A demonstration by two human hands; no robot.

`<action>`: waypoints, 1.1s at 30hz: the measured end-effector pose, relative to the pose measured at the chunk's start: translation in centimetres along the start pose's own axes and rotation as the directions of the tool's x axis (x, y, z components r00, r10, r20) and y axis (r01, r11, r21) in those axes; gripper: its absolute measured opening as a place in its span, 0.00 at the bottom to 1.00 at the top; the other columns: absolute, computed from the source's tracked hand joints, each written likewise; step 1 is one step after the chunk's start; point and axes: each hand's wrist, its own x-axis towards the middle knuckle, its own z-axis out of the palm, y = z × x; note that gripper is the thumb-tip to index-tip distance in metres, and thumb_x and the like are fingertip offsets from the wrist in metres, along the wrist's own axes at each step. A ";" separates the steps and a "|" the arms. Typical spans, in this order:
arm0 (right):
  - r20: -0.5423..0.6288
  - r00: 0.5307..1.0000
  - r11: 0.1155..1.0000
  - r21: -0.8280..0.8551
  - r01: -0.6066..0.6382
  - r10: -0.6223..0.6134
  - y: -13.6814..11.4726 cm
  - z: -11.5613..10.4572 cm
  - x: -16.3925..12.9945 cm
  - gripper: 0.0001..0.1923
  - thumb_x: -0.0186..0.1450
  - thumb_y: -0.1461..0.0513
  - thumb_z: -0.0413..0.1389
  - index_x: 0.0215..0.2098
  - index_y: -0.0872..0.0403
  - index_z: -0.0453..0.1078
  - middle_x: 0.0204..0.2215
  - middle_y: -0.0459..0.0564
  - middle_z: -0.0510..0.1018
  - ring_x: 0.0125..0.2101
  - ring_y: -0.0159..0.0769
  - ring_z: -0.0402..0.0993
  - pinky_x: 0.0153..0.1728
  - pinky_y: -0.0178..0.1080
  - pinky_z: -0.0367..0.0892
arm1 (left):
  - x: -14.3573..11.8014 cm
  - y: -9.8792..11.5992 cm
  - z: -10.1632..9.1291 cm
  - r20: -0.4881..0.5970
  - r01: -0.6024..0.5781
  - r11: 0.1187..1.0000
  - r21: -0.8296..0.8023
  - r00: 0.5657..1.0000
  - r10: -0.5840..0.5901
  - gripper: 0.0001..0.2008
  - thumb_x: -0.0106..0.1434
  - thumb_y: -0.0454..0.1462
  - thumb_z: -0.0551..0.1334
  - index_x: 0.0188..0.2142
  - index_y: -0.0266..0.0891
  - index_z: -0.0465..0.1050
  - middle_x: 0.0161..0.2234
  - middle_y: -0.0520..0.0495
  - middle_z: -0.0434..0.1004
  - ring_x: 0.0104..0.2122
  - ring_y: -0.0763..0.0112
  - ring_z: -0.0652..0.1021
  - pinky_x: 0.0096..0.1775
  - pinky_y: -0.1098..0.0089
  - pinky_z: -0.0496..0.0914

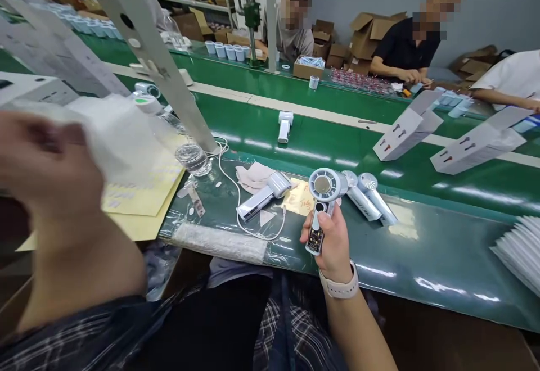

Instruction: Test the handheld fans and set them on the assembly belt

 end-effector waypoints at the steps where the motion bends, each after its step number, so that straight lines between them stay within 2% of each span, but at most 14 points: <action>1: 0.000 1.000 1.000 -0.001 -0.004 0.004 0.0 0.1 -0.1 0.28 0.57 0.44 0.72 0.44 0.51 0.69 0.23 0.40 0.78 0.16 0.31 0.72 0.19 0.32 0.68 | -1.4 2.7 1.8 -0.093 0.001 1.000 0.007 0.996 0.000 0.13 0.77 0.49 0.53 0.51 0.48 0.68 0.48 0.43 0.76 0.54 0.52 0.79 0.59 0.47 0.71; 3: 0.008 1.000 1.000 -0.001 -0.012 0.012 0.2 0.3 -0.3 0.28 0.58 0.44 0.72 0.43 0.51 0.69 0.23 0.41 0.78 0.16 0.31 0.73 0.19 0.33 0.69 | -4.5 7.5 5.8 0.216 -0.098 0.987 -0.124 0.969 0.123 0.10 0.77 0.39 0.50 0.46 0.44 0.70 0.44 0.41 0.78 0.48 0.54 0.80 0.56 0.49 0.74; 6: 0.002 0.998 0.998 -0.019 -0.059 0.059 0.7 0.2 -0.8 0.27 0.58 0.45 0.73 0.40 0.52 0.70 0.25 0.43 0.79 0.18 0.31 0.74 0.20 0.32 0.70 | -7.8 11.6 11.0 0.574 -0.203 0.944 -0.261 0.754 0.321 0.10 0.72 0.30 0.56 0.43 0.39 0.77 0.43 0.42 0.84 0.44 0.60 0.83 0.52 0.58 0.77; 8: -0.026 0.990 0.988 -0.062 -0.139 0.137 1.1 -0.3 -1.0 0.27 0.57 0.45 0.74 0.40 0.53 0.71 0.27 0.45 0.80 0.20 0.32 0.76 0.21 0.33 0.71 | -8.5 12.1 12.6 0.658 -0.217 0.926 -0.309 0.654 0.373 0.08 0.70 0.31 0.62 0.40 0.39 0.81 0.41 0.44 0.86 0.43 0.62 0.84 0.50 0.63 0.77; 10: -0.053 0.977 0.971 -0.108 -0.212 0.207 1.5 -1.1 -1.1 0.28 0.57 0.44 0.74 0.40 0.53 0.72 0.29 0.47 0.81 0.22 0.33 0.77 0.22 0.34 0.73 | -8.5 11.8 12.9 0.691 -0.203 0.923 -0.326 0.616 0.379 0.06 0.70 0.34 0.65 0.39 0.41 0.83 0.40 0.45 0.87 0.44 0.61 0.84 0.51 0.63 0.76; 14: -0.062 0.978 0.965 -0.161 -0.206 0.199 2.2 -1.7 -1.4 0.29 0.59 0.44 0.72 0.46 0.51 0.70 0.30 0.47 0.81 0.24 0.37 0.77 0.23 0.38 0.75 | -8.7 11.3 12.5 0.727 -0.108 0.940 -0.325 0.607 0.321 0.09 0.72 0.38 0.63 0.39 0.40 0.83 0.40 0.42 0.86 0.45 0.55 0.83 0.52 0.58 0.74; 18: 0.024 0.998 0.948 -0.316 -0.043 0.053 3.6 -0.2 -2.1 0.31 0.64 0.46 0.69 0.59 0.48 0.69 0.34 0.49 0.83 0.28 0.43 0.80 0.28 0.44 0.78 | -9.0 11.0 13.3 0.765 0.043 0.908 -0.417 0.556 0.325 0.06 0.67 0.34 0.65 0.38 0.39 0.82 0.40 0.42 0.86 0.45 0.54 0.82 0.52 0.58 0.73; 22: 0.154 0.974 0.676 -0.702 0.226 -0.166 5.5 1.7 -1.1 0.25 0.65 0.46 0.65 0.53 0.51 0.78 0.46 0.59 0.86 0.45 0.54 0.83 0.49 0.53 0.78 | -7.9 9.6 14.4 0.781 0.267 0.817 -0.511 0.541 0.312 0.09 0.68 0.36 0.64 0.45 0.37 0.79 0.32 0.49 0.80 0.33 0.66 0.80 0.40 0.68 0.73; 24: 0.160 0.969 0.567 -0.788 0.241 -0.190 6.2 2.2 0.0 0.25 0.65 0.44 0.61 0.49 0.53 0.79 0.46 0.62 0.86 0.46 0.57 0.83 0.49 0.55 0.76 | -7.2 8.8 14.6 0.784 0.367 0.770 -0.522 0.562 0.265 0.16 0.73 0.39 0.55 0.55 0.36 0.74 0.27 0.54 0.69 0.22 0.74 0.70 0.29 0.73 0.67; 27: 0.154 0.974 0.534 -0.817 0.219 -0.165 6.4 2.2 1.2 0.26 0.66 0.43 0.59 0.49 0.54 0.80 0.45 0.62 0.86 0.42 0.57 0.83 0.44 0.53 0.75 | -6.7 8.2 14.0 0.783 0.447 0.714 -0.538 0.578 0.228 0.20 0.75 0.40 0.52 0.61 0.36 0.68 0.25 0.59 0.59 0.19 0.77 0.58 0.23 0.73 0.58; 29: 0.190 0.969 0.467 -0.851 0.242 -0.155 6.0 2.2 1.1 0.25 0.67 0.44 0.58 0.50 0.52 0.80 0.45 0.61 0.86 0.42 0.56 0.83 0.42 0.51 0.74 | -6.9 8.6 13.1 0.729 0.383 0.716 -0.583 0.636 0.253 0.20 0.74 0.38 0.54 0.62 0.38 0.69 0.26 0.58 0.60 0.22 0.75 0.62 0.26 0.73 0.60; 31: 0.234 0.961 0.381 -0.883 0.274 -0.147 5.3 2.5 0.6 0.23 0.67 0.46 0.58 0.52 0.51 0.80 0.43 0.60 0.86 0.41 0.56 0.82 0.40 0.49 0.72 | -7.3 9.3 11.8 0.612 0.140 0.777 -0.614 0.706 0.357 0.21 0.73 0.34 0.54 0.63 0.41 0.70 0.29 0.55 0.66 0.28 0.73 0.69 0.34 0.71 0.66; 32: 0.244 0.960 0.369 -0.887 0.279 -0.138 4.9 2.7 0.4 0.23 0.67 0.48 0.58 0.52 0.51 0.80 0.42 0.60 0.85 0.39 0.55 0.81 0.39 0.48 0.71 | -7.6 9.7 11.2 0.548 -0.044 0.797 -0.602 0.703 0.452 0.22 0.73 0.32 0.54 0.65 0.42 0.70 0.32 0.53 0.70 0.32 0.71 0.72 0.38 0.70 0.68; 33: 0.238 0.965 0.415 -0.871 0.263 -0.111 4.5 2.9 0.4 0.22 0.65 0.49 0.60 0.52 0.51 0.80 0.40 0.60 0.84 0.38 0.53 0.80 0.36 0.46 0.70 | -7.9 10.1 10.5 0.500 -0.240 0.786 -0.570 0.657 0.564 0.23 0.74 0.31 0.54 0.66 0.43 0.70 0.34 0.51 0.73 0.35 0.69 0.74 0.41 0.69 0.69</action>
